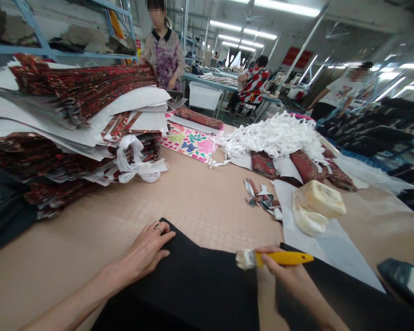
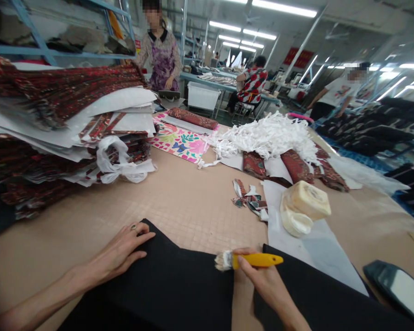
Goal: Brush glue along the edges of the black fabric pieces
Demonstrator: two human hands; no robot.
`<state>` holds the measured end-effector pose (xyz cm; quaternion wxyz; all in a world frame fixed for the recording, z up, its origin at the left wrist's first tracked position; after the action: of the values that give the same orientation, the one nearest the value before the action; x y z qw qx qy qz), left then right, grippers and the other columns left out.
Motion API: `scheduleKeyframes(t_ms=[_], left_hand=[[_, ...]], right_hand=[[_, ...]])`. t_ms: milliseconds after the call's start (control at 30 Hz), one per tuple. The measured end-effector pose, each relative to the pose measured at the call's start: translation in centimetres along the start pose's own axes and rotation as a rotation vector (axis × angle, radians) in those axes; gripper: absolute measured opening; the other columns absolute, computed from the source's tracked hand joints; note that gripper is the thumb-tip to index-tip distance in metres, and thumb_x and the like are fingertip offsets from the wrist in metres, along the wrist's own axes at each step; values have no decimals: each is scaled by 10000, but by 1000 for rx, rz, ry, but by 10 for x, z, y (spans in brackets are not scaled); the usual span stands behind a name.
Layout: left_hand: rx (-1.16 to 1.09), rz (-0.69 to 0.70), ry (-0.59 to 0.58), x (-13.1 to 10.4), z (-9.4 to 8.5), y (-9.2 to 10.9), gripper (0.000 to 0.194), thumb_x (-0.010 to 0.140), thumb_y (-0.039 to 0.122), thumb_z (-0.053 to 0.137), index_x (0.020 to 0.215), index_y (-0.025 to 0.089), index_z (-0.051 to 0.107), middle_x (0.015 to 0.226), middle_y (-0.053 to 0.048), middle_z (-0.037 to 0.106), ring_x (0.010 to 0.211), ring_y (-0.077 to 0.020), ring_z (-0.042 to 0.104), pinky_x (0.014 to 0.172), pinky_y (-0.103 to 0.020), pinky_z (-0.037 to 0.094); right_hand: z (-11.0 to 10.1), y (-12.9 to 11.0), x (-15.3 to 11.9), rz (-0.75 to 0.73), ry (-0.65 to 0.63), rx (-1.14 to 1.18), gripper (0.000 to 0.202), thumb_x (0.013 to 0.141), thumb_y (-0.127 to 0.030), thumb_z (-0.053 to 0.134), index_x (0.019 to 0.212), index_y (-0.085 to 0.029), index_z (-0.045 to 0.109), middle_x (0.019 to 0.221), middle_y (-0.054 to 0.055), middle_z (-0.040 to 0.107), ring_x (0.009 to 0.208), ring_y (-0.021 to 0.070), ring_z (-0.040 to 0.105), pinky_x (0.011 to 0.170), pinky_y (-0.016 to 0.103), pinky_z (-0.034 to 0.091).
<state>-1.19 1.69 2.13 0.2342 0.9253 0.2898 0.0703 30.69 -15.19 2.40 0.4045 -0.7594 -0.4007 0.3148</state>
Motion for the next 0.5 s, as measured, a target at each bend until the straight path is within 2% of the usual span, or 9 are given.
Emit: scheduleKeyframes(t_ms=[67, 133, 167, 233, 267, 333, 400, 433, 500], left_hand=[[8, -5, 13, 9, -2, -2, 288, 844, 177, 534, 1127, 225, 564, 1141, -72, 486, 1056, -255, 449, 914, -403, 379], [13, 2, 7, 19, -3, -4, 220, 855, 180, 524, 1063, 224, 578, 1143, -63, 490, 1069, -254, 438, 915, -401, 353], [5, 8, -9, 23, -3, -5, 188, 849, 162, 525, 1020, 218, 578, 1127, -55, 500, 1060, -246, 443, 907, -391, 345], [-28, 12, -62, 30, -4, -5, 124, 821, 114, 533, 910, 197, 555, 1029, -31, 531, 987, -215, 476, 859, -351, 343], [-45, 9, -89, 32, -4, -4, 106, 806, 95, 536, 858, 188, 533, 963, -17, 539, 932, -196, 489, 824, -328, 344], [-56, -6, -108, 34, -7, -3, 121, 779, 70, 540, 788, 179, 488, 870, 3, 535, 850, -174, 495, 770, -299, 336], [-44, -21, -108, 33, -8, -3, 134, 768, 64, 532, 765, 180, 464, 826, 12, 530, 810, -168, 493, 751, -293, 329], [-40, -32, -105, 32, -9, -5, 133, 768, 66, 526, 775, 183, 464, 821, 13, 533, 803, -169, 493, 753, -294, 329], [-56, -53, -94, 32, -9, -11, 147, 776, 85, 524, 865, 198, 494, 859, 5, 551, 827, -180, 498, 771, -300, 338]], right_hand=[[-36, 18, -3, 62, 68, -64, 299, 675, -454, 646, 808, -200, 730, 832, 58, 736, 777, 240, 677, 718, 309, 550], [-53, 16, -6, 71, 106, -111, 303, 659, -457, 650, 803, -205, 734, 823, 58, 736, 779, 246, 672, 713, 304, 545], [-52, 8, -6, 55, 122, -117, 292, 666, -452, 646, 805, -211, 735, 839, 57, 734, 803, 247, 668, 739, 305, 537], [-37, -13, -4, 7, 132, -93, 273, 699, -435, 628, 835, -223, 735, 902, 54, 726, 863, 240, 654, 794, 305, 516], [-24, -22, -2, -7, 101, -66, 276, 719, -431, 614, 858, -224, 733, 894, 54, 721, 844, 228, 651, 776, 303, 515], [2, -29, 4, 8, -38, -6, 305, 737, -434, 593, 900, -212, 724, 729, 36, 691, 650, 186, 625, 608, 280, 509], [11, -19, 7, 42, -121, 47, 318, 722, -436, 598, 883, -190, 720, 603, 7, 629, 504, 144, 545, 482, 252, 446], [7, -9, 8, 59, -104, 62, 317, 710, -438, 607, 857, -180, 719, 583, 0, 612, 480, 133, 518, 463, 245, 423], [-15, 16, 4, 88, -2, 51, 311, 680, -444, 635, 800, -169, 716, 599, 3, 616, 484, 128, 508, 465, 244, 412]])
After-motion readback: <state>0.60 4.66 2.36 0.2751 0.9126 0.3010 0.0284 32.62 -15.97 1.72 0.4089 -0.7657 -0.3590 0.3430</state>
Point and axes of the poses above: each hand's wrist, its own x-axis towards the middle knuckle, its own z-axis out of the palm, y = z × x, the point moved 4 cm from there along x, towards the middle knuckle
